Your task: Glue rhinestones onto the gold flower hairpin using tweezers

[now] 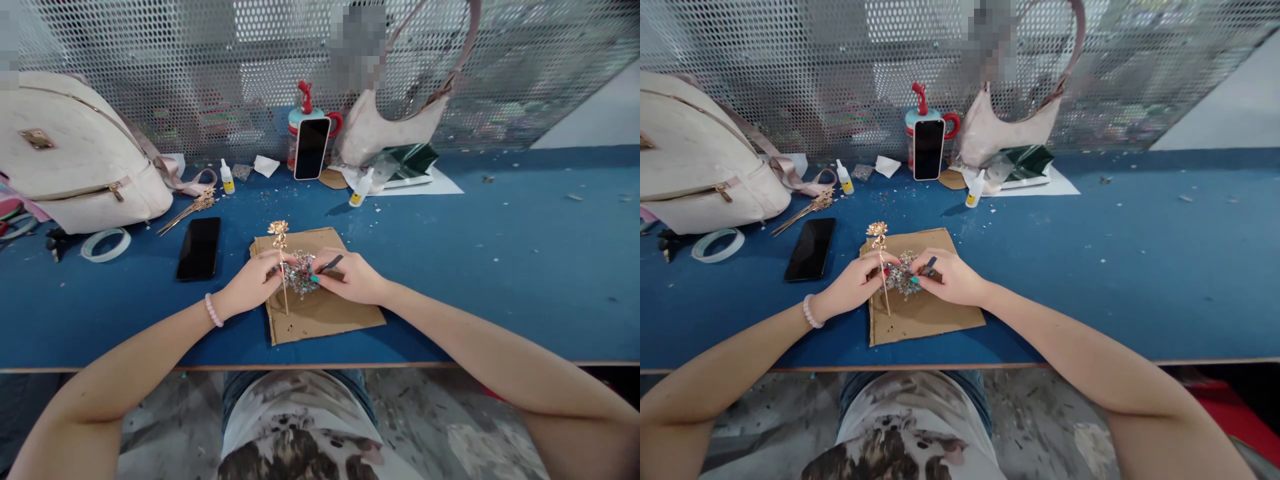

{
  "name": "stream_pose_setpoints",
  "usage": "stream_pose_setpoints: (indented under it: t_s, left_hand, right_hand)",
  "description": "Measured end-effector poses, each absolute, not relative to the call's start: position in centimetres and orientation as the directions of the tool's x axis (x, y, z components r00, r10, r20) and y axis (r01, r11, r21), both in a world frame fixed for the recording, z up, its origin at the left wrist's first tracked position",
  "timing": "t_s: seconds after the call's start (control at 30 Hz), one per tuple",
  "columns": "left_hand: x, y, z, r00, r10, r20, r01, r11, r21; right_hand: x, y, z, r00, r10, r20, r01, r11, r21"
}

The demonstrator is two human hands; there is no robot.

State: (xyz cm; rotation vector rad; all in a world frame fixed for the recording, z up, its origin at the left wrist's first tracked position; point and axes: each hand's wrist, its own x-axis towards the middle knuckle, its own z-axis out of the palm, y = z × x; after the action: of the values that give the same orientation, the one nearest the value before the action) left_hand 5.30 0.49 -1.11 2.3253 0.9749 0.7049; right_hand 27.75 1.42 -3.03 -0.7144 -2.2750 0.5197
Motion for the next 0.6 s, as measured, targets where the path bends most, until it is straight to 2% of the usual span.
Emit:
stream_pose_setpoints:
  t_s: [0.17, 0.6]
  left_hand:
    - [5.25, 0.5, -1.07, 0.616, 0.737, 0.279, 0.451, -0.62, 0.642]
    - [5.1, 0.83, -1.55, 0.595, 0.748, 0.293, 0.429, -0.604, 0.672]
  right_hand:
    - [27.67, 1.43, -2.88, -0.617, 0.613, 0.494, 0.366, 0.779, -0.509]
    - [27.71, 1.24, -2.93, -0.602, 0.652, 0.46, 0.369, 0.739, -0.563]
